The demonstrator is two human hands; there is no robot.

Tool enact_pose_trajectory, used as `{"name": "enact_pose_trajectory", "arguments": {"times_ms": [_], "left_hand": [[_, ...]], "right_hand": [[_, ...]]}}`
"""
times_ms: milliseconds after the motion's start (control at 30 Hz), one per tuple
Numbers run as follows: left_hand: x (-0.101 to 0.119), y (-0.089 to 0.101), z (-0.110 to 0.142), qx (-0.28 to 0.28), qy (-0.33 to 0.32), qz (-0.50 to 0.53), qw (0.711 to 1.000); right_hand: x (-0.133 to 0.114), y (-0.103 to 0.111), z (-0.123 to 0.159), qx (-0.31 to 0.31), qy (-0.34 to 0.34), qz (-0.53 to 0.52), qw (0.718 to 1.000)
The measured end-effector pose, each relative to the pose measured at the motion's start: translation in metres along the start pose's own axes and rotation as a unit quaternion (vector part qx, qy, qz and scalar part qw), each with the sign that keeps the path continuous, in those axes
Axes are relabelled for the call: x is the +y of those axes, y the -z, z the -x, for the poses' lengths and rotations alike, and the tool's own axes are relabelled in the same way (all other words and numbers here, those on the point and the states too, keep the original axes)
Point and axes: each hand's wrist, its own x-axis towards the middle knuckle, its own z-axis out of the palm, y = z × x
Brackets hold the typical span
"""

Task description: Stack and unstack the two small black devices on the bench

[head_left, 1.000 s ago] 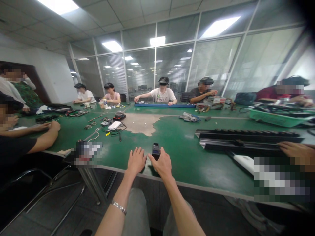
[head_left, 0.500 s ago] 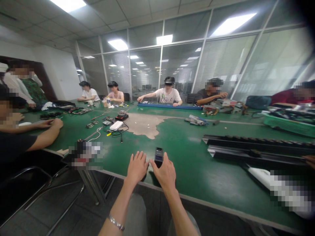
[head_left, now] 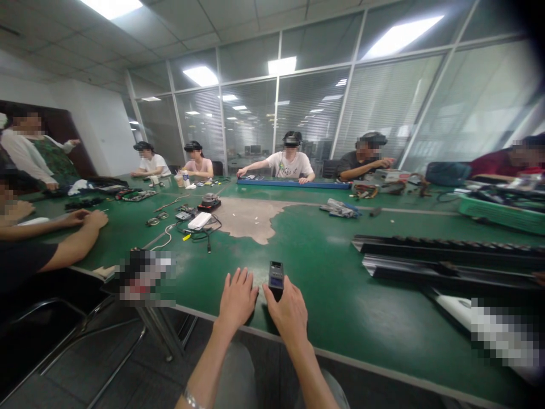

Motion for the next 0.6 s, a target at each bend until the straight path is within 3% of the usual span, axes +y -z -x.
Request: {"name": "enact_pose_trajectory", "arguments": {"times_ms": [233,400,600], "left_hand": [[0.001,0.003,0.000,0.000,0.000,0.003,1.000],[0.002,0.006,0.003,0.004,-0.002,0.002,1.000],[0.002,0.008,0.004,0.002,0.002,0.004,1.000]], "right_hand": [[-0.004,0.004,-0.002,0.053,0.002,-0.067,0.996],[-0.006,0.021,-0.013,0.075,-0.015,-0.129,0.989],[0.016,0.043,-0.022,0.086,-0.054,-0.097,0.990]]}}
